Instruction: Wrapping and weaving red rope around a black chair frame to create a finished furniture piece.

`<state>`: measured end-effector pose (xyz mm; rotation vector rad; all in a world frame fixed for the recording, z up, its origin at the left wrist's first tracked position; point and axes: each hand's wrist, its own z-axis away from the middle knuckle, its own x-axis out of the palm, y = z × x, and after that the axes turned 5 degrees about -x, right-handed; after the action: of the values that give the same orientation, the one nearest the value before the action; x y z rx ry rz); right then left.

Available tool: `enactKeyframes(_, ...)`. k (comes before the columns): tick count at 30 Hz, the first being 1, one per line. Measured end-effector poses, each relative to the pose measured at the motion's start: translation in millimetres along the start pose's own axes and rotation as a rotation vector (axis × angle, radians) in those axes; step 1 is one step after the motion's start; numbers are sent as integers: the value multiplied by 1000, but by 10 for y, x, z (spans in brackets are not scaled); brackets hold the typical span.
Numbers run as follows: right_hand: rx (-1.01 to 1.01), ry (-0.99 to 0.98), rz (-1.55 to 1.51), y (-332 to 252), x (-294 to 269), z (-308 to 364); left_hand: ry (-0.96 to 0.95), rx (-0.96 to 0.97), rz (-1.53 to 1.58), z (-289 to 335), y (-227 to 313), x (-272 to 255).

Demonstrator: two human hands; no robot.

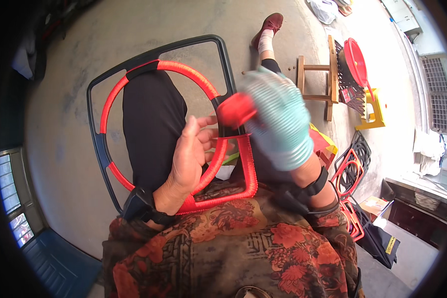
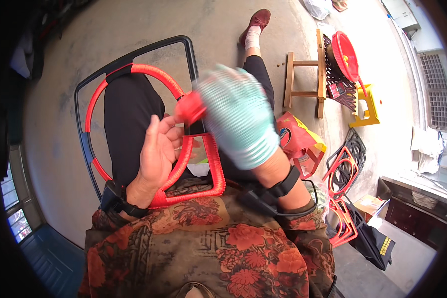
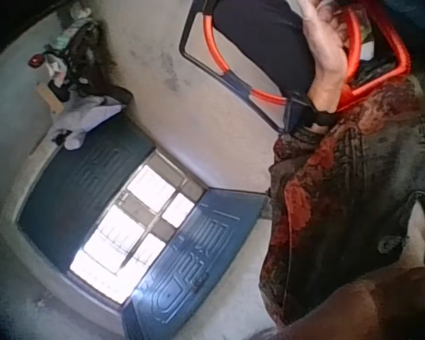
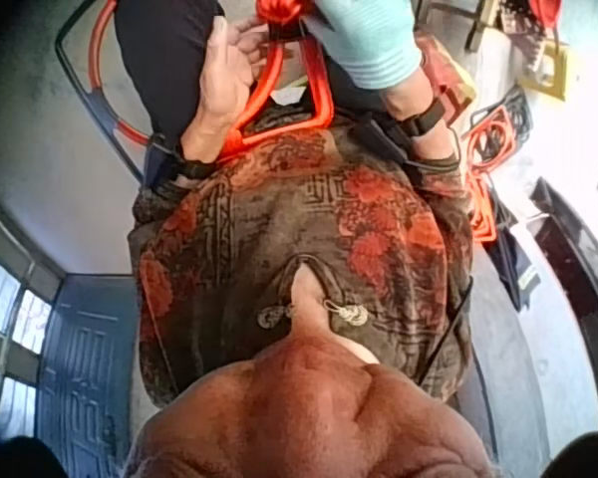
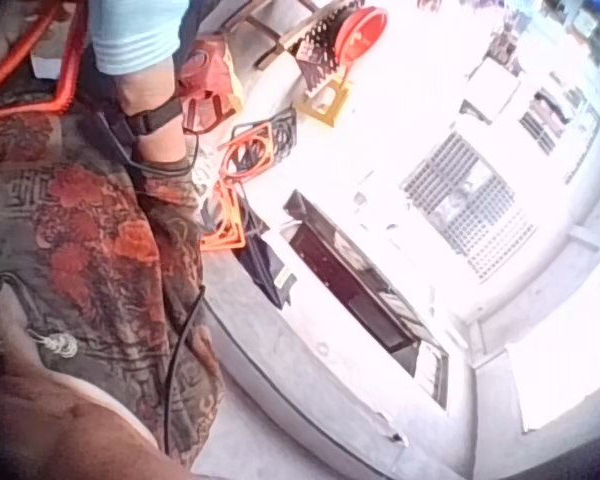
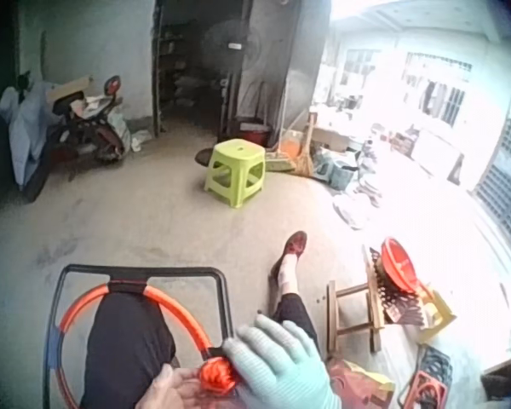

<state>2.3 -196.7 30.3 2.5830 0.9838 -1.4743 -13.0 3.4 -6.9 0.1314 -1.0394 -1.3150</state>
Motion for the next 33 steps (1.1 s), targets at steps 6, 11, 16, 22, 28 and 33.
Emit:
enactKeyframes(6,364,-157,-425,-23,-35,-53,134,234,13,-91,-40,-128)
enactKeyframes(11,723,-374,-1086,447,561,439,166,252,-100,-188,-173,-224)
enactKeyframes(16,494,-443,-1166,372,929,570,131,118,-11,-133,-168,-189)
enactKeyframes(22,785,-18,-1263,504,518,629,7,-88,2,-109,-44,-173)
enactKeyframes(28,896,705,-1679,1047,-426,1359,15,-71,-71,-52,-47,-157)
enactKeyframes(33,789,820,-1821,1399,-695,1720,26,-25,-30,-95,-94,-118)
